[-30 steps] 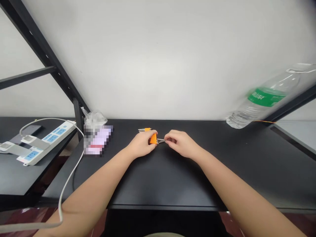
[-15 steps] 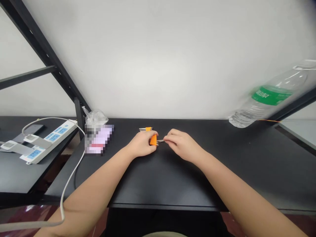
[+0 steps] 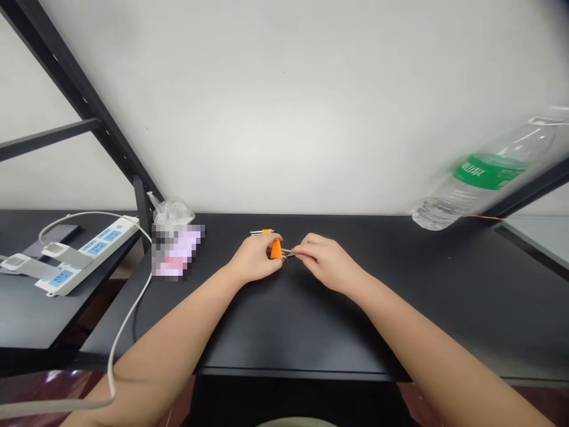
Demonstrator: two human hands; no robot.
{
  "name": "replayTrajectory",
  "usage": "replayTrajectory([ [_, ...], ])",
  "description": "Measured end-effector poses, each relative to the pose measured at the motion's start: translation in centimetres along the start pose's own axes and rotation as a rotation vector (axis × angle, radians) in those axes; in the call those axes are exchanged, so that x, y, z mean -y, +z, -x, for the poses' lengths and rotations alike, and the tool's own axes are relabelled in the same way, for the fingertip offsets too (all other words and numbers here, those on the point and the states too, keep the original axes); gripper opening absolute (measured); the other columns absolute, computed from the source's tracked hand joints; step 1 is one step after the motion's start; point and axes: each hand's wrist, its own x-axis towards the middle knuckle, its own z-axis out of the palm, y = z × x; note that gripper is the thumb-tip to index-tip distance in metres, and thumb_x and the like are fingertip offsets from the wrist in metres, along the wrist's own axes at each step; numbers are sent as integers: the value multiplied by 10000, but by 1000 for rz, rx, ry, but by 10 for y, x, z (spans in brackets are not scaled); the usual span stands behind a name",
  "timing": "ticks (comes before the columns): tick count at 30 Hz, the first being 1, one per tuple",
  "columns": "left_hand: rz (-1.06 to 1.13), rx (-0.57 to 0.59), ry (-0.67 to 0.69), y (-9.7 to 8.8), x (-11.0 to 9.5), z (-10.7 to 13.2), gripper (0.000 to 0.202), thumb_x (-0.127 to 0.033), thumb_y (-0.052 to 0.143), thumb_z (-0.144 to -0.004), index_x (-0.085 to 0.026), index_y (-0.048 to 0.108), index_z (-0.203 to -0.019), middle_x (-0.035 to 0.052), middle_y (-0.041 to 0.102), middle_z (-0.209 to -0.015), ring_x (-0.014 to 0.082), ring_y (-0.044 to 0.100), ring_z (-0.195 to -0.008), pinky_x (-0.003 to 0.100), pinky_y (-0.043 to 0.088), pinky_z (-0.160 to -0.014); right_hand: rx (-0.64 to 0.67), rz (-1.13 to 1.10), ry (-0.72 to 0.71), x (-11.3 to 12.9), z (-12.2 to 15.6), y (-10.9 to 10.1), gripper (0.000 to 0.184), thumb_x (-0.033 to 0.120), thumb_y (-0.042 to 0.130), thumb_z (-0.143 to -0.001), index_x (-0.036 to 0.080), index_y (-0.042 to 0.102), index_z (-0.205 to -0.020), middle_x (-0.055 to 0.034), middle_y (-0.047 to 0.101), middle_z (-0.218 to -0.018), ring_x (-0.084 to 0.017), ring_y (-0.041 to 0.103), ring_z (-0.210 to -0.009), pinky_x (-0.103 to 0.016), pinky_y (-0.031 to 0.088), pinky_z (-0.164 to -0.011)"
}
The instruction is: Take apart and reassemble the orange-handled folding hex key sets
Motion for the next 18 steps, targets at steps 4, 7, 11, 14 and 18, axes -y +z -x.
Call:
replayTrajectory([
  [4,-81,-7,125,0,-6,-1,315,-296,684,-770,-222,666,-1076,10,698,-863,199,638,-776,342,500,-778,-14,49,-28,1,-2,4,267,158,491,-1002,227,739,-1072,-74,620,-999,-177,606,-801,-335,513,-730],
  [7,-141,-9,218,-1,-13,-1,185,-292,688,-771,-218,654,-937,10,677,-807,207,635,-791,369,486,-853,15,-46,3,8,-4,9,210,129,508,-968,216,693,-1013,-63,625,-1014,-169,603,-818,-324,508,-737],
  [11,-138,-1,213,-3,-15,0,136,-256,660,-782,-223,639,-913,7,677,-806,200,635,-779,336,488,-774,-6,-306,179,11,-8,18,151,113,553,-902,216,622,-989,-22,653,-956,-153,616,-793,-297,516,-715],
  [14,-114,-25,184,-4,-9,0,268,-248,655,-787,-230,658,-1054,15,709,-894,210,661,-842,336,511,-803,13,-326,198,4,-8,20,186,127,542,-919,228,663,-1017,-15,677,-959,-153,632,-805,-300,518,-739],
  [18,-69,-65,121,-2,1,-2,471,-209,634,-783,-235,629,-1253,23,728,-977,210,687,-896,329,535,-852,-15,-66,122,-18,-4,14,179,150,571,-935,227,724,-984,-44,662,-995,-171,625,-843,-324,500,-791],
])
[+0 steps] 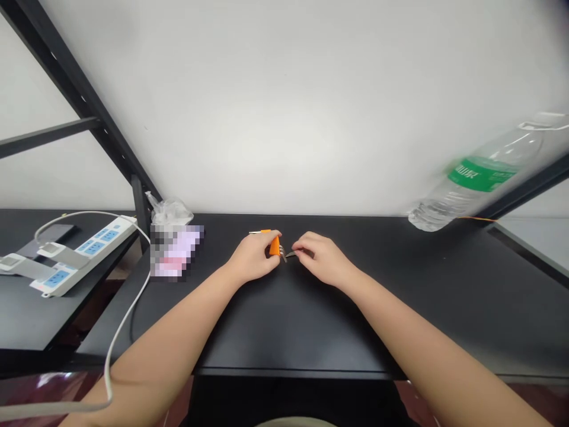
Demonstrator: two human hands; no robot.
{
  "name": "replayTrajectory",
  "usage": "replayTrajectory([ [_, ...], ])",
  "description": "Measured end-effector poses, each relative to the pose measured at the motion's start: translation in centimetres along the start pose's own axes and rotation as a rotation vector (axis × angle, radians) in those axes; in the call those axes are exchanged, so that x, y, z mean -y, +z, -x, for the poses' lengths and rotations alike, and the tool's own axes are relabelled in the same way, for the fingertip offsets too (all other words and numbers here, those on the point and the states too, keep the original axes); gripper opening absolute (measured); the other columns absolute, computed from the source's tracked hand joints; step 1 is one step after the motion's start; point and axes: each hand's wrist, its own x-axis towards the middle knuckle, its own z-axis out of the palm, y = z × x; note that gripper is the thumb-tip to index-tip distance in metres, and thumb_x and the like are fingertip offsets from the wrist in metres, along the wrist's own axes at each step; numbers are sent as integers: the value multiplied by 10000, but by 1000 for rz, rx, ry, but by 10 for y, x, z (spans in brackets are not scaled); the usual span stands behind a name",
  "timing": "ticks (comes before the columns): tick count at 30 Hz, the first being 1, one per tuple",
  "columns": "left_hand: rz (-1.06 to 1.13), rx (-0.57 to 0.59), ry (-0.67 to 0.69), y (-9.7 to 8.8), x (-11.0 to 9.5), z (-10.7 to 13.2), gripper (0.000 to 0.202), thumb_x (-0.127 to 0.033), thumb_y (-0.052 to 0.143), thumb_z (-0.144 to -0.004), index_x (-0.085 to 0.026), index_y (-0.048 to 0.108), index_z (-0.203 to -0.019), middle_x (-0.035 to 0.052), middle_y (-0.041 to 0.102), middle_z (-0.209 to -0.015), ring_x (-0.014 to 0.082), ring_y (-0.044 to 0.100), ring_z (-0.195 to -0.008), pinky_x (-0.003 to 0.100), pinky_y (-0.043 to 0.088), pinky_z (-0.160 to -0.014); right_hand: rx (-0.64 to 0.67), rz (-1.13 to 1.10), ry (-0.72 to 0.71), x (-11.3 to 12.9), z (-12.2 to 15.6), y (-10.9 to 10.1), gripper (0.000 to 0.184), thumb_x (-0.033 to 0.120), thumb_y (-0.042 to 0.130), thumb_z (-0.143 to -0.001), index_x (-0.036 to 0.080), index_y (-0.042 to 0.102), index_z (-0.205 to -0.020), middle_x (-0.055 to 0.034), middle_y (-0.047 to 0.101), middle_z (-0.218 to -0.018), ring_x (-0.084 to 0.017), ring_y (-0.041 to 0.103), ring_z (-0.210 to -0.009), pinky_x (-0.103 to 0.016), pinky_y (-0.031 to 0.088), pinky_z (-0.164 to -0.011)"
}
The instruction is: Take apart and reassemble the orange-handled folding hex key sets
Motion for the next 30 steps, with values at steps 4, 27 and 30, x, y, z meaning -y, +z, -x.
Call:
replayTrajectory([
  [4,7,3,-43,2,6,0,456,-233,635,-801,-240,639,-1256,13,731,-943,202,691,-862,316,544,-831,121,198,18,-21,1,-6,161,188,598,-945,237,746,-988,-50,631,-997,-172,613,-830,-318,488,-777],
  [27,77,107,26,1,5,0,456,-355,715,-834,-254,637,-1272,0,738,-960,182,665,-783,332,528,-790,-19,-15,-59,4,-2,-10,153,102,537,-926,214,634,-887,-21,619,-896,-145,553,-750,-281,434,-695],
  [30,69,120,37,1,3,0,448,-352,710,-836,-256,636,-1267,-7,735,-932,176,660,-763,324,526,-777,-52,-25,-93,6,-2,-9,168,107,534,-945,216,646,-884,-31,632,-921,-155,578,-787,-290,451,-723],
])
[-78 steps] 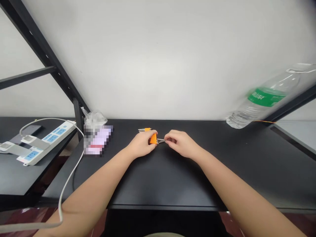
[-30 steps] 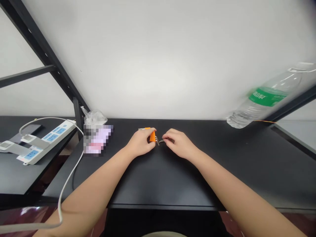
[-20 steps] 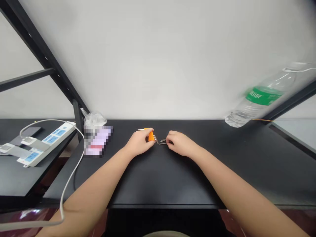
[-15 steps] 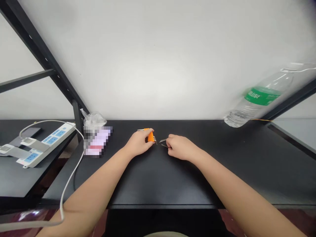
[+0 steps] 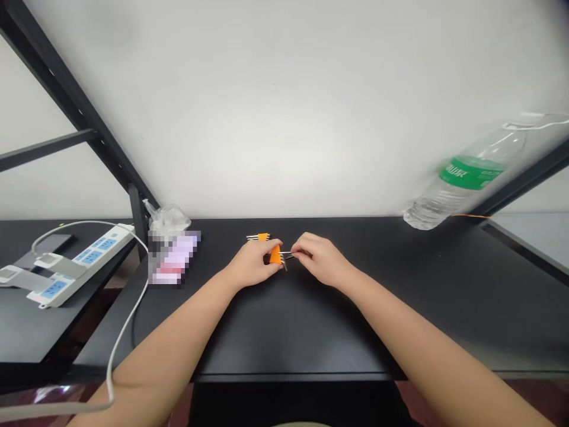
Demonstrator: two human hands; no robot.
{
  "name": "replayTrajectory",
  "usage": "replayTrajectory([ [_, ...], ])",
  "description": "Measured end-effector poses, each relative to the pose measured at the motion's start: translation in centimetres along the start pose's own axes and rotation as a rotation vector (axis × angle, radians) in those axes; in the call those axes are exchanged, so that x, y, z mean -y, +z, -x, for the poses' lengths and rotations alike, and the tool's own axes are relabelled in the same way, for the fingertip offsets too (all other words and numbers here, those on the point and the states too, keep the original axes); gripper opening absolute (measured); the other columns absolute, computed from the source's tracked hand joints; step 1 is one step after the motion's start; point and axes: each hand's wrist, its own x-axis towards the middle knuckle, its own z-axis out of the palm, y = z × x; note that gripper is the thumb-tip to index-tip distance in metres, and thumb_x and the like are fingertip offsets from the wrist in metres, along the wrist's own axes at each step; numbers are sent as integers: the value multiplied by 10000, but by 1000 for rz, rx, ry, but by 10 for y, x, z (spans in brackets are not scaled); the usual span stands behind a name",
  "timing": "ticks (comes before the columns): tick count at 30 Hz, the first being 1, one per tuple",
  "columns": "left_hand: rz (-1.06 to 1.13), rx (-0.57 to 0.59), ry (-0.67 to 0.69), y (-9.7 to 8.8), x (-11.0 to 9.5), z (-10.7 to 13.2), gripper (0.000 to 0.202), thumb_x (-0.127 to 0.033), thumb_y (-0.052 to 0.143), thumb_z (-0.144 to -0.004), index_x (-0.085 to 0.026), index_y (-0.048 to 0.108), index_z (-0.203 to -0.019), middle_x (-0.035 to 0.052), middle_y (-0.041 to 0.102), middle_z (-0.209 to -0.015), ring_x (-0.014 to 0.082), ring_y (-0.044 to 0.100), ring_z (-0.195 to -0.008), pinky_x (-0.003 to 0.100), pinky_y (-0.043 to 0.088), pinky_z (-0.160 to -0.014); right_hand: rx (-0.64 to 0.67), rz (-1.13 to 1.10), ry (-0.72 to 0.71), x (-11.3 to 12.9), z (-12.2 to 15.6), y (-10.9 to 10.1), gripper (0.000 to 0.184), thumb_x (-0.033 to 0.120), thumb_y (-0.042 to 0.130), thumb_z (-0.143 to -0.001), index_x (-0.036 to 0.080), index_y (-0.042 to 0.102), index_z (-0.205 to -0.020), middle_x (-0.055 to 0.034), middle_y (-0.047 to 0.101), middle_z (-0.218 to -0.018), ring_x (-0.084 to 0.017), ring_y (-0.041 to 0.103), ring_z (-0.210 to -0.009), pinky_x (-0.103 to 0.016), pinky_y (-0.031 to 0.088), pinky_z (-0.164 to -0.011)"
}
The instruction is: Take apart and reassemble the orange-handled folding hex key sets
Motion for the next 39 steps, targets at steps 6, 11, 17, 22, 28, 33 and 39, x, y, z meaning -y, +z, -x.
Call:
replayTrajectory([
  [6,12,-8,-19,0,-1,0,429,-333,701,-831,-256,646,-1250,8,738,-979,188,680,-806,317,544,-781,-7,21,19,2,0,-2,193,132,511,-968,223,671,-910,-59,648,-966,-180,606,-827,-313,484,-752],
  [11,1,-18,-24,0,-1,1,442,-333,709,-825,-255,647,-1256,17,741,-1042,192,684,-832,325,545,-817,4,19,12,1,1,-2,202,154,504,-984,225,688,-937,-67,648,-989,-186,621,-843,-333,507,-776],
  [17,-18,-13,3,-2,-5,1,331,-340,710,-821,-257,671,-1139,-10,708,-889,170,633,-738,306,518,-735,27,-9,-14,8,1,1,186,154,501,-973,213,676,-958,-59,629,-986,-169,600,-819,-320,490,-768],
  [22,-70,-64,31,-3,-4,-2,344,-381,751,-793,-253,699,-1108,28,702,-922,229,644,-880,379,521,-893,-24,-125,151,6,-1,5,140,113,532,-873,207,617,-932,-22,601,-894,-145,546,-722,-282,461,-670],
  [28,-133,-52,60,-3,-2,-2,361,-363,737,-801,-254,698,-1143,51,688,-906,269,649,-977,437,484,-1009,-3,-127,157,7,-2,4,102,139,561,-873,210,632,-894,-20,611,-885,-149,556,-743,-284,458,-683],
  [33,-167,-15,63,-5,-7,-2,325,-366,738,-801,-255,695,-1104,58,686,-909,275,640,-980,436,477,-996,5,-121,179,11,-3,2,100,168,580,-908,212,663,-875,-18,634,-870,-150,575,-752,-291,466,-703],
  [39,-101,50,109,2,-14,-2,168,-367,744,-807,-246,676,-901,20,658,-794,240,627,-884,417,466,-958,96,-208,157,16,-1,13,122,140,560,-903,214,655,-924,-20,658,-901,-144,611,-753,-291,490,-712],
])
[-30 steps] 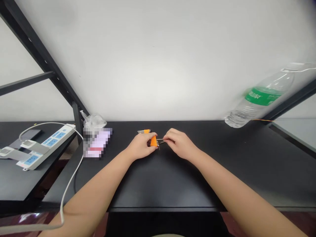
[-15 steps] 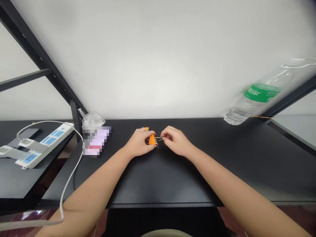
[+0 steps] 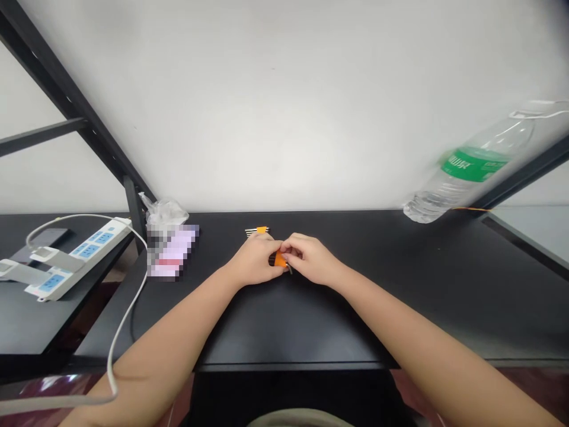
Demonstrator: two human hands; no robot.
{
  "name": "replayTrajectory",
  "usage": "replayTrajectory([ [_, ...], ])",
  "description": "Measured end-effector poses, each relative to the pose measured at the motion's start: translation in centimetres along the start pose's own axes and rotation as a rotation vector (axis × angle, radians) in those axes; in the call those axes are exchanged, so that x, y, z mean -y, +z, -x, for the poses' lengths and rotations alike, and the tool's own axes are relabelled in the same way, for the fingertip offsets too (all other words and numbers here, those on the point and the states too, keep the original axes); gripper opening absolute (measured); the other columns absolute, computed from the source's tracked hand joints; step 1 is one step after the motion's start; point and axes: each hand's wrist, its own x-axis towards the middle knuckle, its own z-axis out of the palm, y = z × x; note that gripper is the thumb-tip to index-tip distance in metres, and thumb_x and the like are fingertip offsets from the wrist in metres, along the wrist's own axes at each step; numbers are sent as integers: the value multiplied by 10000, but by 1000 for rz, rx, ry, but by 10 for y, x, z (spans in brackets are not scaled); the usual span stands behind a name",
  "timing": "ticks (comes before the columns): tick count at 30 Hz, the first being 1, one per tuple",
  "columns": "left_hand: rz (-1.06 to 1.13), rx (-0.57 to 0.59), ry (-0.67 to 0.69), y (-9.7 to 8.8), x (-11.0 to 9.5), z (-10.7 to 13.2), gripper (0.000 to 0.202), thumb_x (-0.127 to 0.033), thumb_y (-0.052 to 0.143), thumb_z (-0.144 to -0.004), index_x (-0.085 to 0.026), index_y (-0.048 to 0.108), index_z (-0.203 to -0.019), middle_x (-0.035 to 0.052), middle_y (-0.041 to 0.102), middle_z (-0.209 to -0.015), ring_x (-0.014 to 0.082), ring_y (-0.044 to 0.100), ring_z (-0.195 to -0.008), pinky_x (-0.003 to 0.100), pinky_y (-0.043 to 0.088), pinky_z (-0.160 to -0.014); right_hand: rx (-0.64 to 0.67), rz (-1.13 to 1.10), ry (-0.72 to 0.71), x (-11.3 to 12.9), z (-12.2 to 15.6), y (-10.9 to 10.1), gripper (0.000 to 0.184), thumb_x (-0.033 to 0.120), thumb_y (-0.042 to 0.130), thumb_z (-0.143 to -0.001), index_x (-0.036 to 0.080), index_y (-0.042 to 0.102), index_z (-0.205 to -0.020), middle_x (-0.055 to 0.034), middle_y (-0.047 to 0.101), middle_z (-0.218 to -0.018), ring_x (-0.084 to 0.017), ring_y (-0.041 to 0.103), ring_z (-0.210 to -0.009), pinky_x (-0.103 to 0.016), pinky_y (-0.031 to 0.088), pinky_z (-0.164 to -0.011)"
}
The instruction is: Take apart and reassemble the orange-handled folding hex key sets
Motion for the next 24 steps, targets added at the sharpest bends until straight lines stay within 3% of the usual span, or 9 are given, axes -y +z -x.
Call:
replayTrajectory([
  [3,-1,-26,-15,-1,0,0,152,-343,704,-836,-245,663,-944,14,649,-787,224,622,-836,382,482,-875,-12,-144,99,-5,0,8,101,169,556,-906,215,611,-976,-6,671,-866,-151,632,-730,-294,510,-689],
  [6,4,-67,-37,-3,4,0,170,-312,659,-862,-250,654,-1021,17,672,-847,214,636,-843,358,493,-841,-21,-173,98,-9,-1,10,129,191,540,-932,214,631,-1020,-18,690,-902,-158,649,-757,-307,524,-717],
  [13,55,-129,-113,2,14,2,450,-328,694,-843,-241,630,-1280,42,738,-1052,237,690,-948,376,521,-911,-43,222,-87,-15,2,-9,222,153,555,-937,229,713,-1074,-60,672,-1034,-176,628,-855,-320,501,-806],
  [18,64,-95,-163,3,16,3,458,-345,703,-840,-248,647,-1284,28,748,-1091,228,705,-925,368,540,-896,53,431,-4,-38,3,-25,170,192,587,-947,226,747,-992,-60,640,-1001,-171,613,-814,-317,490,-788],
  [24,85,-91,-184,2,14,3,462,-393,715,-843,-261,645,-1280,19,749,-1070,217,705,-894,356,544,-884,122,501,14,-48,1,-24,172,210,595,-958,233,756,-1015,-56,622,-1007,-161,606,-805,-296,471,-747],
])
